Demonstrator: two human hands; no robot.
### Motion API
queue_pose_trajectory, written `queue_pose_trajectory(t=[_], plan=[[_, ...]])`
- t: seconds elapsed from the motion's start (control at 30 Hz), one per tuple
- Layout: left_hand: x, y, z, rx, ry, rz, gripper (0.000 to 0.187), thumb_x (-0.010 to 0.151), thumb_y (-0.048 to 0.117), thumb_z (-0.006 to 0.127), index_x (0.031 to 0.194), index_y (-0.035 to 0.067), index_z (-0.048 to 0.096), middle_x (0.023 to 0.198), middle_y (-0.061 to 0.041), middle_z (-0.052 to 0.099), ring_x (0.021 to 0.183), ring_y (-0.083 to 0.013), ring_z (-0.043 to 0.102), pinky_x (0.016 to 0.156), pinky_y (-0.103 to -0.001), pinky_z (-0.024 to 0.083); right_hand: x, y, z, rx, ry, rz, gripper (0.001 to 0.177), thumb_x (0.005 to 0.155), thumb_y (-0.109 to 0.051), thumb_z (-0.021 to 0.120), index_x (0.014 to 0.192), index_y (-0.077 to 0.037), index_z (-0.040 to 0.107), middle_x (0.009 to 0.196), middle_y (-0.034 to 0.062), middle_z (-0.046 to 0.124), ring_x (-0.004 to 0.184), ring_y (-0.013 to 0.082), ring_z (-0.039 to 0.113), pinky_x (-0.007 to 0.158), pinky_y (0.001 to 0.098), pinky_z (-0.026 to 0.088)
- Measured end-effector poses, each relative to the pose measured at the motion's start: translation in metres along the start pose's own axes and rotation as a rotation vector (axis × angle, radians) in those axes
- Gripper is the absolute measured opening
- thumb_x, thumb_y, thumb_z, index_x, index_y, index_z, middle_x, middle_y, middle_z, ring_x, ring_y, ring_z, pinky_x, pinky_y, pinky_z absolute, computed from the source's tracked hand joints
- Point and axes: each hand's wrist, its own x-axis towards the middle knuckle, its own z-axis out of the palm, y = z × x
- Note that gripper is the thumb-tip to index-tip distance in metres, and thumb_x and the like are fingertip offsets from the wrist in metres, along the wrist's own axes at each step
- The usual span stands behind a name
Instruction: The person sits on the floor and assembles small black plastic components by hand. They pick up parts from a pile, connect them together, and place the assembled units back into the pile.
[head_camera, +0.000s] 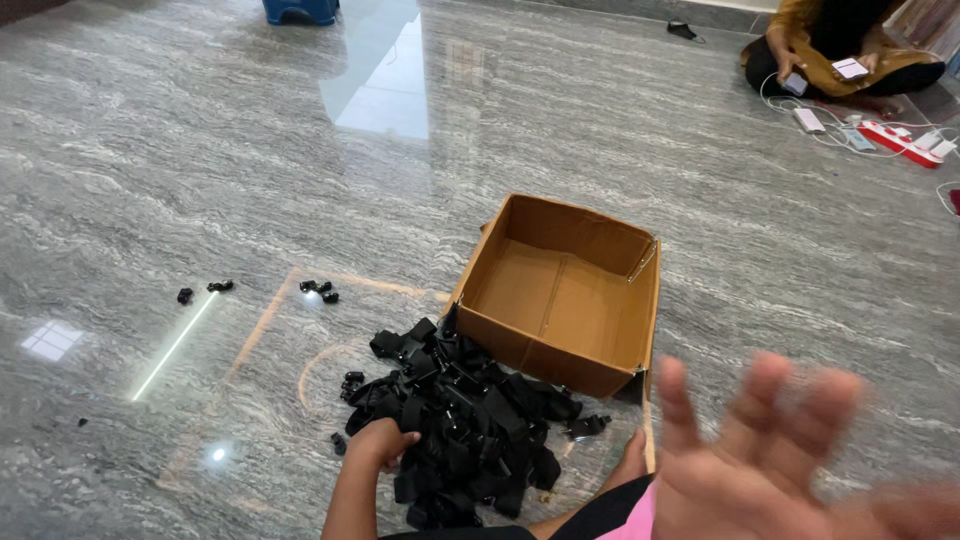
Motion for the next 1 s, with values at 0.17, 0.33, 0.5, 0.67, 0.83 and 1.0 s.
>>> queue_pose_trajectory(t=[0.17, 0.33, 0.5, 0.67, 0.83, 1.0], plan=[[-0.001, -0.001, 0.002, -0.047, 0.007, -0.021, 0.065, 0.092, 0.06, 0.068, 0.078, -0.003, 0.075, 0.073, -0.011, 0.075, 0.065, -0.0237, 0.075, 0.064, -0.036, 0.06, -0.036, 0.03, 0.009, 0.133, 0.053, -0.011, 0.065, 0.109, -0.055, 0.045, 0.16, -0.019, 0.03, 0.169, 0.0144, 0.03, 0.162, 0.0298, 0.025, 0.133, 0.0567, 0.021], [0.016, -0.012, 0.009, -0.072, 0.016, -0.016, 0.063, 0.091, 0.058, 0.071, 0.075, -0.003, 0.073, 0.071, -0.013, 0.074, 0.063, -0.0242, 0.075, 0.063, -0.037, 0.059, -0.048, 0.031, 0.02, 0.199, 0.124, 0.011, 0.067, 0.108, -0.059, 0.038, 0.162, -0.02, 0.026, 0.17, 0.0128, 0.024, 0.163, 0.0285, 0.021, 0.133, 0.0576, 0.016], [0.033, -0.018, 0.016, -0.015, 0.014, 0.046, 0.064, 0.092, 0.059, 0.068, 0.071, -0.002, 0.072, 0.068, -0.014, 0.072, 0.062, -0.0258, 0.073, 0.063, -0.038, 0.058, -0.076, 0.028, 0.029, 0.28, 0.171, 0.007, 0.07, 0.108, -0.062, 0.03, 0.163, -0.022, 0.022, 0.172, 0.0112, 0.019, 0.164, 0.0273, 0.017, 0.133, 0.0584, 0.012], [0.031, -0.016, 0.012, -0.031, -0.011, 0.017, 0.064, 0.092, 0.06, 0.068, 0.072, -0.001, 0.071, 0.07, -0.014, 0.073, 0.064, -0.026, 0.074, 0.063, -0.039, 0.058, -0.091, 0.046, 0.043, 0.407, 0.159, -0.005, 0.073, 0.107, -0.066, 0.023, 0.165, -0.023, 0.018, 0.174, 0.0097, 0.013, 0.165, 0.0261, 0.013, 0.134, 0.0592, 0.007], [0.029, -0.011, 0.006, -0.03, -0.056, -0.042, 0.067, 0.093, 0.062, 0.067, 0.073, -0.001, 0.07, 0.07, -0.014, 0.072, 0.064, -0.0258, 0.073, 0.063, -0.039, 0.059, -0.066, 0.055, 0.064, 0.642, 0.078, -0.009, 0.075, 0.106, -0.07, 0.016, 0.167, -0.024, 0.014, 0.176, 0.0081, 0.007, 0.167, 0.0248, 0.009, 0.134, 0.0601, 0.003], [0.026, -0.012, 0.007, -0.039, 0.002, 0.008, 0.063, 0.093, 0.059, 0.068, 0.077, -0.002, 0.072, 0.072, -0.016, 0.073, 0.065, -0.0276, 0.073, 0.065, -0.041, 0.058, 0.0, 0.067, 0.037, 0.434, -0.203, 0.436, 0.079, 0.104, -0.071, 0.017, 0.169, -0.028, 0.005, 0.181, 0.0054, -0.002, 0.171, 0.0251, 0.0, 0.136, 0.0599, 0.005]])
